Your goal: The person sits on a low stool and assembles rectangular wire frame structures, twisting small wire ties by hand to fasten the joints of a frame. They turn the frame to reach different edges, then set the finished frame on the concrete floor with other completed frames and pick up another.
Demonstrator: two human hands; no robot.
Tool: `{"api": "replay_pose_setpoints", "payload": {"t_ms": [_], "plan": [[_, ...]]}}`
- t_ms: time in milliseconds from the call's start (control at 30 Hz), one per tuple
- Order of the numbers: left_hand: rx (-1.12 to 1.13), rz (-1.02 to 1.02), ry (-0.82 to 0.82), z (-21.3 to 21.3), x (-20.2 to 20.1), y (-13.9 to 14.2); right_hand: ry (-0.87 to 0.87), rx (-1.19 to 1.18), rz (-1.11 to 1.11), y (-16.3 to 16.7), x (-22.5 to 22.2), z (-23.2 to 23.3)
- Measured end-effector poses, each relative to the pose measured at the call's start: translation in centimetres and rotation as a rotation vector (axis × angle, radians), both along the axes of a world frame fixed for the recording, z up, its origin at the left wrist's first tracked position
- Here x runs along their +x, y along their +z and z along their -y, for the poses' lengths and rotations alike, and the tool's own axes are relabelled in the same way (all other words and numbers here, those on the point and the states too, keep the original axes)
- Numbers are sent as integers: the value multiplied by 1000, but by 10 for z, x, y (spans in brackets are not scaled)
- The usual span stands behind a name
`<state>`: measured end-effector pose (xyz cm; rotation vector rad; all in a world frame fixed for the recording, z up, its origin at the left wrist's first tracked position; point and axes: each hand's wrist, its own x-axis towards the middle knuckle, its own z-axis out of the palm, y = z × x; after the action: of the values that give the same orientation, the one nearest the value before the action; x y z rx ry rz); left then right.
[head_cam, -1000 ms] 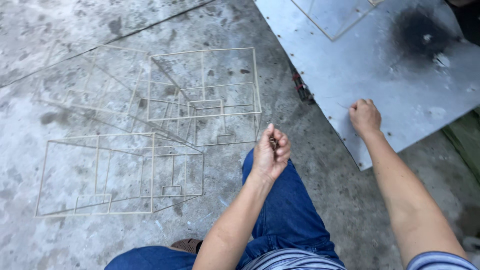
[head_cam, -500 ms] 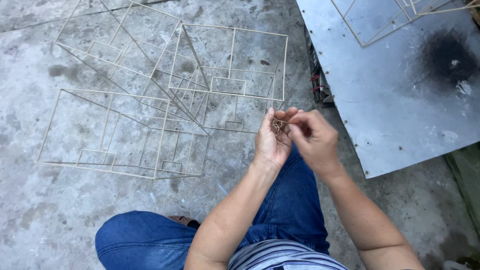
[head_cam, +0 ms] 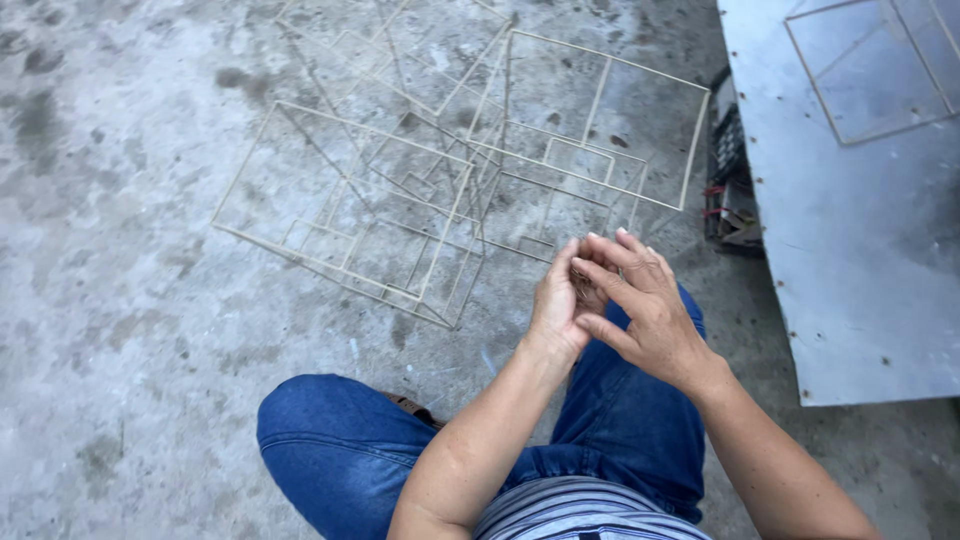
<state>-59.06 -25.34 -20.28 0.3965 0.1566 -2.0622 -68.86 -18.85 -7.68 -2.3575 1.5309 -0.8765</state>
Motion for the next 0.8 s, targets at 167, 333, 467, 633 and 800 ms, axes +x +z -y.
{"api": "replay_pose_setpoints", "payload": {"t_ms": [167,333,467,633,800], "plan": [[40,68,3,-10,49,19,44,-20,-44,-1,43,11],[-25,145,89,3,102,43,126,-197,-82,7,86,39],[-75,236,129,28,137,60,201,-273,-88,12,117,73],[-26,312,106,70,174,55,290,-318,-33,1,146,126],[28,242,59,102,187,-11,425,-280,135,-96,134,184]]}}
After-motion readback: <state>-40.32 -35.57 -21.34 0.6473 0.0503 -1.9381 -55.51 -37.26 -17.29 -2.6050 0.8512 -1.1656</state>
